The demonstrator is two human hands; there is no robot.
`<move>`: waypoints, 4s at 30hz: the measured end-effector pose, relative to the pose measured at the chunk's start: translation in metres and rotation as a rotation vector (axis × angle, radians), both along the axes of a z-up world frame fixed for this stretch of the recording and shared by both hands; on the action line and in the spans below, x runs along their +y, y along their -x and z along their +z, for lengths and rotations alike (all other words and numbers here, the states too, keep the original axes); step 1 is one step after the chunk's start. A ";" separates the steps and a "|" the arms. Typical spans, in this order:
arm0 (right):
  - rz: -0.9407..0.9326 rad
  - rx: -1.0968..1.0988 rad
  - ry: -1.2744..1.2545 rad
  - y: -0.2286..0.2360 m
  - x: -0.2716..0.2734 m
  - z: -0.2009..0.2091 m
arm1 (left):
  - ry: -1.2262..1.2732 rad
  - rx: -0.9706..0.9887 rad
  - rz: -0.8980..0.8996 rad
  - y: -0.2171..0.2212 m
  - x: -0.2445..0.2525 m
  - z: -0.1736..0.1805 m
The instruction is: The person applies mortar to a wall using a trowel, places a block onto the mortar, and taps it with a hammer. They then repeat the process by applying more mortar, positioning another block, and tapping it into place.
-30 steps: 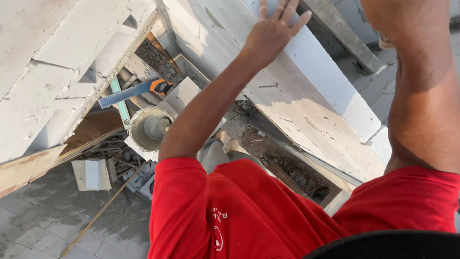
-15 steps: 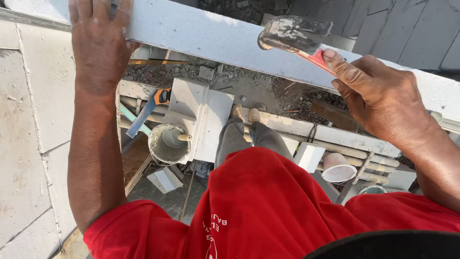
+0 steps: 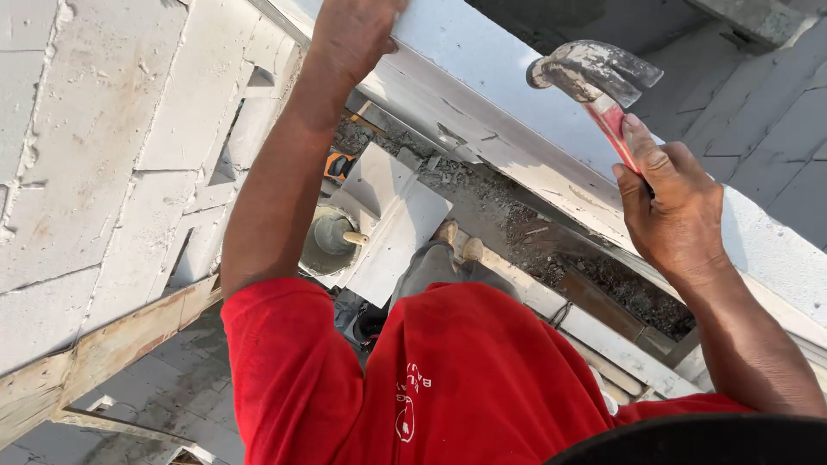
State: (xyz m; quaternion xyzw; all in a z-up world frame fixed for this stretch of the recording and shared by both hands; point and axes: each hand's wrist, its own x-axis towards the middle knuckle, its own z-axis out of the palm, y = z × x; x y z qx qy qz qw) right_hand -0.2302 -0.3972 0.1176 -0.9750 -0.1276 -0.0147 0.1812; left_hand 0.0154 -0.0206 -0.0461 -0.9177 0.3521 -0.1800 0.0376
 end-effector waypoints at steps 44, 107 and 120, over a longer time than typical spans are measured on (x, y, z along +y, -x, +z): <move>0.244 -0.163 0.233 -0.080 -0.034 -0.049 | 0.947 1.169 1.764 0.734 -0.020 -0.312; 0.298 1.080 0.012 0.097 0.121 -0.260 | 1.557 0.403 1.245 0.499 -0.095 -0.233; 0.063 0.968 -0.145 0.076 0.135 -0.181 | 2.488 0.556 1.015 0.435 -0.009 -0.142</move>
